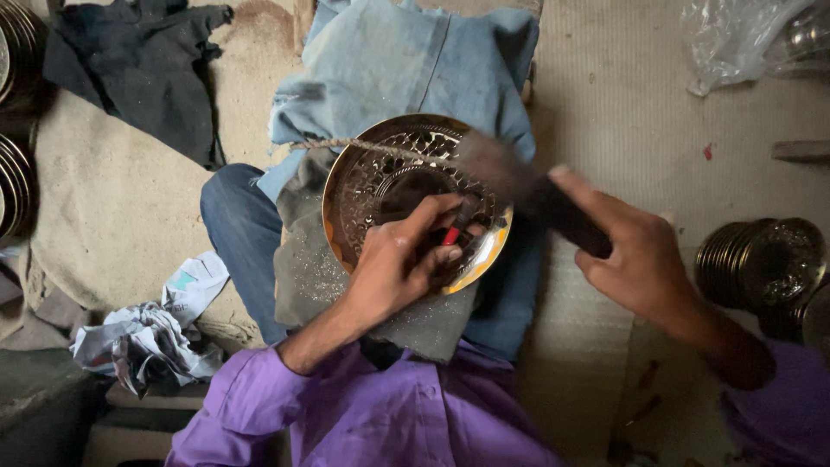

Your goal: The person sits cross-legged on the floor with an ornate brass plate resting on a cloth pad on their lap. They hold a red-handled chisel against the plate's embossed surface and strike it with a wooden mallet, repositioning the chisel repeatedly to work the decorative pattern.

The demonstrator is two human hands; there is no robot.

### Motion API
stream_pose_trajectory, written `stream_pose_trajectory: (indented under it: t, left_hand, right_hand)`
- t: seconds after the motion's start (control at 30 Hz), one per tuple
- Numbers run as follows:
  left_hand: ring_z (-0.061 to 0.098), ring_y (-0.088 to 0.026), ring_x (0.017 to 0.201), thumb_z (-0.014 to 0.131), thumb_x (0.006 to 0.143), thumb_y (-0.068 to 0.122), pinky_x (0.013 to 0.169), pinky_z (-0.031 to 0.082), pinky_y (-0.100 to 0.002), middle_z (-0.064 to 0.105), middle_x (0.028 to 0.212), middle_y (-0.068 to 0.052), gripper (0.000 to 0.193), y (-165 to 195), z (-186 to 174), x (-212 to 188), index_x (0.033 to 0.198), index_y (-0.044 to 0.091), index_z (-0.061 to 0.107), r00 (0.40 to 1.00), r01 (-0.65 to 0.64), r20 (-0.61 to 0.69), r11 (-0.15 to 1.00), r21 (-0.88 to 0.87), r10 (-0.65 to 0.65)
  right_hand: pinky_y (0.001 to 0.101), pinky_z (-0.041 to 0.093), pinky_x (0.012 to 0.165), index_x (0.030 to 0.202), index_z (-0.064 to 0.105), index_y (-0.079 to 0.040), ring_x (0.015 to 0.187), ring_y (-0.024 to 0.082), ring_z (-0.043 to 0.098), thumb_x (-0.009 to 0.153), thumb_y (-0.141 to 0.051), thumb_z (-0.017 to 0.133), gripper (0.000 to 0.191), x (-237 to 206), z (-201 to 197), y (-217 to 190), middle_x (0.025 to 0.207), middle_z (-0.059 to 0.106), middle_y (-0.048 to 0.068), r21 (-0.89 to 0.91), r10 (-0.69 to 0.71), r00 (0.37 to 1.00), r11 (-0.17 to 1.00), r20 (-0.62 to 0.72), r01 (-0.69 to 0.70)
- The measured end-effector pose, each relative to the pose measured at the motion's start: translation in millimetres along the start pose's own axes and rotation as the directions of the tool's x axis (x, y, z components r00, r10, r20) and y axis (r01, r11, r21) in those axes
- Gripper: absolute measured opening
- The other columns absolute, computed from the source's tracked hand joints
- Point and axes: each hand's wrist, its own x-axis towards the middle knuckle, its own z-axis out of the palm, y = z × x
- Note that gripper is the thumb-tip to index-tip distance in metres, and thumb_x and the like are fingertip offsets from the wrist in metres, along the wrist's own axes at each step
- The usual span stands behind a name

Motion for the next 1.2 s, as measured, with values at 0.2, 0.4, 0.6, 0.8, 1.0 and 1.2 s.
stream_pose_trajectory:
  t: [0.2, 0.4, 0.6, 0.8, 1.0, 1.2]
  left_hand:
    - [0.072, -0.034, 0.115, 0.073, 0.091, 0.006, 0.09, 0.058, -0.039, 0.075, 0.121, -0.015, 0.052, 0.2, 0.1, -0.2, 0.139, 0.005, 0.052, 1.0, 0.008, 0.004, 1.0, -0.003, -0.008]
    - [0.074, -0.026, 0.114, 0.071, 0.094, -0.002, 0.095, 0.057, -0.035, 0.076, 0.119, -0.013, 0.049, -1.2, 0.4, -3.9, 0.138, 0.005, 0.052, 0.999, -0.005, -0.046, 0.995, -0.1, 0.001]
    - [0.072, -0.011, 0.106, 0.072, 0.092, -0.005, 0.092, 0.059, -0.028, 0.076, 0.114, -0.009, 0.051, -1.6, 10.3, -13.0, 0.138, 0.004, 0.051, 0.949, 0.15, -0.237, 0.957, -0.25, -0.21]
    - [0.076, -0.013, 0.103, 0.076, 0.089, -0.002, 0.087, 0.06, -0.028, 0.079, 0.114, -0.009, 0.049, -2.1, 11.1, -16.7, 0.133, 0.004, 0.055, 0.956, 0.178, -0.221, 0.98, -0.084, -0.193]
    - [0.077, -0.018, 0.112, 0.073, 0.091, -0.002, 0.091, 0.06, -0.029, 0.078, 0.12, -0.009, 0.05, -2.4, 10.5, -17.9, 0.136, 0.004, 0.053, 0.969, 0.17, -0.169, 0.983, -0.068, -0.18]
    - [0.075, -0.021, 0.117, 0.074, 0.092, -0.002, 0.095, 0.059, -0.031, 0.078, 0.119, -0.01, 0.049, -3.1, 9.9, -15.8, 0.136, 0.003, 0.052, 0.977, 0.124, -0.171, 0.992, -0.011, -0.124]
  right_hand:
    - [0.0367, 0.059, 0.07, 0.158, 0.039, -0.023, 0.085, 0.024, 0.073, 0.07, 0.007, 0.072, 0.098, -0.1, -1.4, 1.5, 0.126, 0.07, 0.013, -0.015, -0.026, 1.0, 1.0, -0.012, 0.026]
    - [0.0416, 0.056, 0.085, 0.156, 0.041, -0.019, 0.105, 0.035, 0.072, 0.066, 0.008, 0.069, 0.099, 1.4, -0.2, -3.5, 0.133, 0.068, 0.019, 0.042, -0.124, 0.992, 0.991, -0.006, 0.124]
    - [0.0445, 0.055, 0.096, 0.159, 0.038, -0.011, 0.12, 0.038, 0.066, 0.071, 0.003, 0.076, 0.097, 3.8, -3.7, -9.0, 0.138, 0.062, 0.024, 0.105, -0.153, 0.971, 0.979, -0.183, 0.174]
    - [0.0392, 0.058, 0.087, 0.156, 0.042, -0.012, 0.115, 0.034, 0.07, 0.074, 0.003, 0.078, 0.091, 9.9, -7.7, -15.8, 0.135, 0.065, 0.021, 0.177, -0.158, 0.974, 0.967, -0.16, 0.185]
    - [0.0375, 0.056, 0.064, 0.154, 0.047, -0.015, 0.077, 0.025, 0.073, 0.077, 0.005, 0.077, 0.085, 18.0, -13.4, -22.1, 0.111, 0.074, 0.014, 0.083, -0.152, 0.984, 0.984, -0.089, 0.16]
    - [0.042, 0.057, 0.076, 0.153, 0.037, -0.005, 0.085, 0.025, 0.068, 0.078, -0.004, 0.082, 0.088, 23.5, -28.1, -25.5, 0.1, 0.067, 0.015, 0.145, -0.164, 0.936, 0.965, -0.311, 0.217]
